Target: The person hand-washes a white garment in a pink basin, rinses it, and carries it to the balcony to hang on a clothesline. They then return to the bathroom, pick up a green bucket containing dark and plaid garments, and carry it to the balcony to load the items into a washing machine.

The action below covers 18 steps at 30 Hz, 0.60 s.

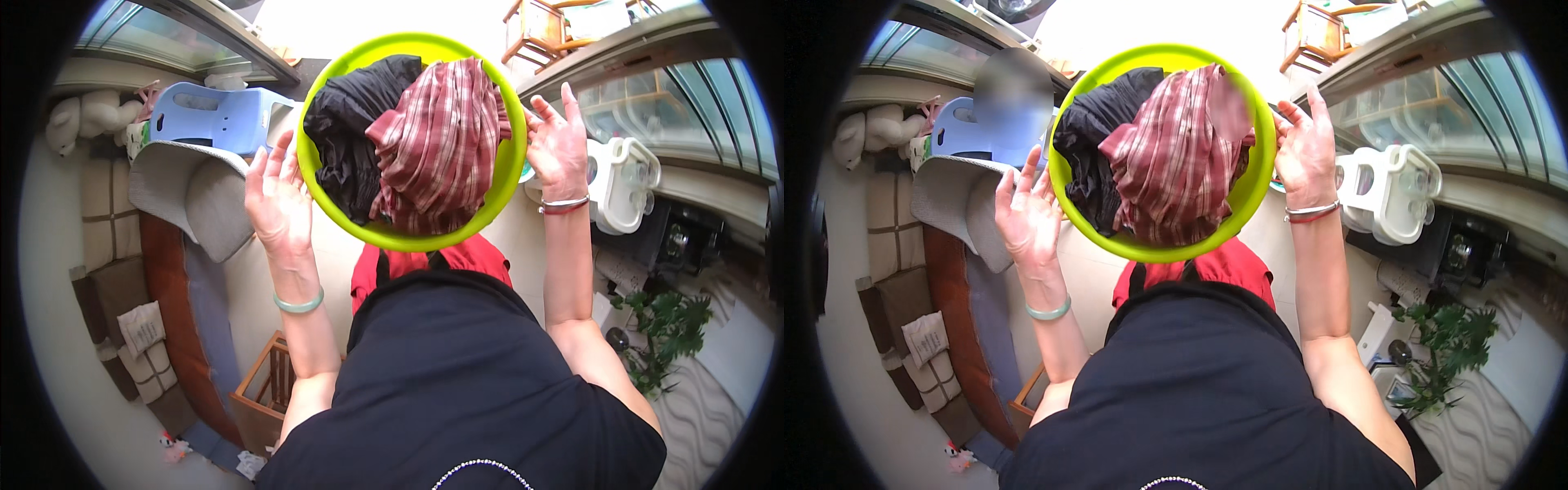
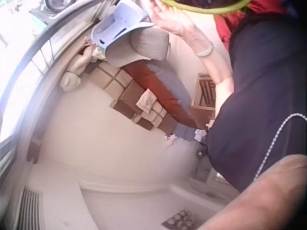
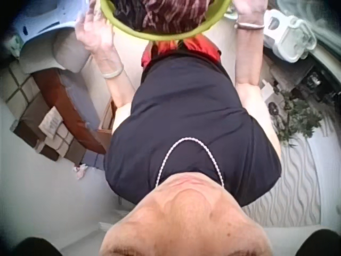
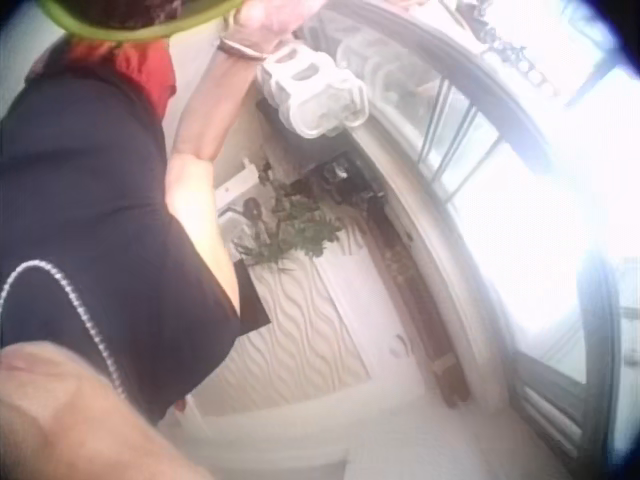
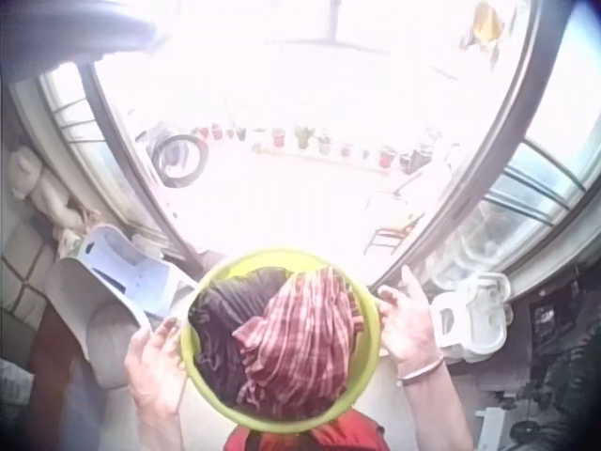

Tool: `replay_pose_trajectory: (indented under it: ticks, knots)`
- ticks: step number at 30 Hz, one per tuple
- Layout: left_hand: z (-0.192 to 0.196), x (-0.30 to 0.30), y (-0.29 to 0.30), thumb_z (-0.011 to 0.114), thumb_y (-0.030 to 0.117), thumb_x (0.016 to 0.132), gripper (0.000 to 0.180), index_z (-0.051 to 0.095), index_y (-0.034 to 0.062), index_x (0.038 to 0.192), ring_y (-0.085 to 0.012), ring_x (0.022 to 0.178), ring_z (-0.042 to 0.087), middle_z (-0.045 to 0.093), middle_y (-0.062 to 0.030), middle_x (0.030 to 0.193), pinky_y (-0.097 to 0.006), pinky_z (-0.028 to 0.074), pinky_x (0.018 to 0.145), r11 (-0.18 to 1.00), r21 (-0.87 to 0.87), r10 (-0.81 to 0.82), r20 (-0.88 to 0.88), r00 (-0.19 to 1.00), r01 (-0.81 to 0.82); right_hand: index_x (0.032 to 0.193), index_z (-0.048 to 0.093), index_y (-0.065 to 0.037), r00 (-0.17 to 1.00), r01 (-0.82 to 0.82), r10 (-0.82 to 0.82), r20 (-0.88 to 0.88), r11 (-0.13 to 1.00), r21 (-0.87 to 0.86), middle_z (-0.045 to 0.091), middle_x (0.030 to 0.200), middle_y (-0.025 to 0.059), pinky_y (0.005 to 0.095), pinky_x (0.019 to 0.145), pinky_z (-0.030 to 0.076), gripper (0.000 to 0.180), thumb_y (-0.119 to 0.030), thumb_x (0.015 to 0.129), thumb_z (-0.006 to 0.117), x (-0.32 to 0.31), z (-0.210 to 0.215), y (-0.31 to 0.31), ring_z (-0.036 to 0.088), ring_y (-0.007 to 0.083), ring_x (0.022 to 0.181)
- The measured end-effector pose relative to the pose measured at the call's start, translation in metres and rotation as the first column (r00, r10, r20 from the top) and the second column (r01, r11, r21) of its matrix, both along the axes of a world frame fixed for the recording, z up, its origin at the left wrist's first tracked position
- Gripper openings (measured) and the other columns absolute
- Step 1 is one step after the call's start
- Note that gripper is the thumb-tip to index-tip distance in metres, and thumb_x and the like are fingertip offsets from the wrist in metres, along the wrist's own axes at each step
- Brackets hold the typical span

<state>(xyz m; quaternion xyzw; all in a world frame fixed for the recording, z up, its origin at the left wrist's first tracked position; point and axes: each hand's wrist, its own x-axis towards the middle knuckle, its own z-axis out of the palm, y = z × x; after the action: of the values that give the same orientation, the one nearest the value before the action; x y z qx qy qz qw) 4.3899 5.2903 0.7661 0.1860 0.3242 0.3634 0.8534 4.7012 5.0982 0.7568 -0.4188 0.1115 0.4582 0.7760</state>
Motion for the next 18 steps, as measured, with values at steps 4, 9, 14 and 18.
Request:
replay_pose_trajectory:
  ticks: [4, 9, 14, 18]
  knots:
    - [0.010, -0.029, -0.033, 0.057, 0.036, 0.091, 0.054, 0.048, 0.0001, 0.130, -0.0269, 0.115, 0.050, 0.051, -0.0185, 0.126, -0.040, 0.041, 0.104, 1.000, 0.015, 0.004, -0.027, 1.000, -0.004, 0.101, 0.055, -0.003, 0.999, 0.032, -0.032, -0.033, 0.999, -0.010, 0.061, 0.096, 0.0151, 0.0355, 0.083, 0.049, 0.049, -0.051, 0.089, 0.059, -0.031, 0.005, -0.032, 0.057, 0.0248, 0.086]
    - [-0.012, 0.017, -0.002, 0.057, 0.040, 0.090, 0.055, 0.050, 0.0000, 0.127, -0.0228, 0.113, 0.051, 0.054, -0.0130, 0.127, -0.036, 0.039, 0.102, 0.989, 0.147, 0.033, -0.069, 0.997, -0.023, 0.086, 0.065, -0.004, 0.991, 0.134, -0.135, -0.007, 0.981, 0.137, 0.067, 0.087, 0.0161, 0.0364, 0.075, 0.052, 0.048, -0.051, 0.092, 0.055, 0.032, -0.044, -0.008, 0.062, 0.0262, 0.078]
    - [-0.023, 0.083, 0.054, 0.055, 0.045, 0.089, 0.057, 0.051, 0.0019, 0.127, -0.0205, 0.113, 0.051, 0.055, -0.0106, 0.125, -0.033, 0.039, 0.100, 0.986, 0.163, -0.007, -0.145, 0.989, 0.030, 0.098, 0.059, -0.009, 0.997, 0.078, -0.078, 0.008, 0.997, 0.028, 0.062, 0.091, 0.0075, 0.0302, 0.077, 0.047, 0.040, -0.049, 0.092, 0.055, 0.078, -0.037, 0.049, 0.057, 0.0209, 0.083]
    - [-0.027, 0.144, 0.088, 0.051, 0.048, 0.092, 0.056, 0.054, 0.0032, 0.125, -0.0167, 0.105, 0.054, 0.059, -0.0076, 0.117, -0.028, 0.041, 0.094, 0.986, 0.150, -0.038, -0.193, 0.980, 0.067, 0.091, 0.060, -0.009, 0.991, 0.129, -0.127, 0.036, 0.991, -0.037, 0.062, 0.093, 0.0087, 0.0327, 0.082, 0.044, 0.045, -0.054, 0.089, 0.056, 0.125, -0.051, 0.074, 0.054, 0.0219, 0.090]
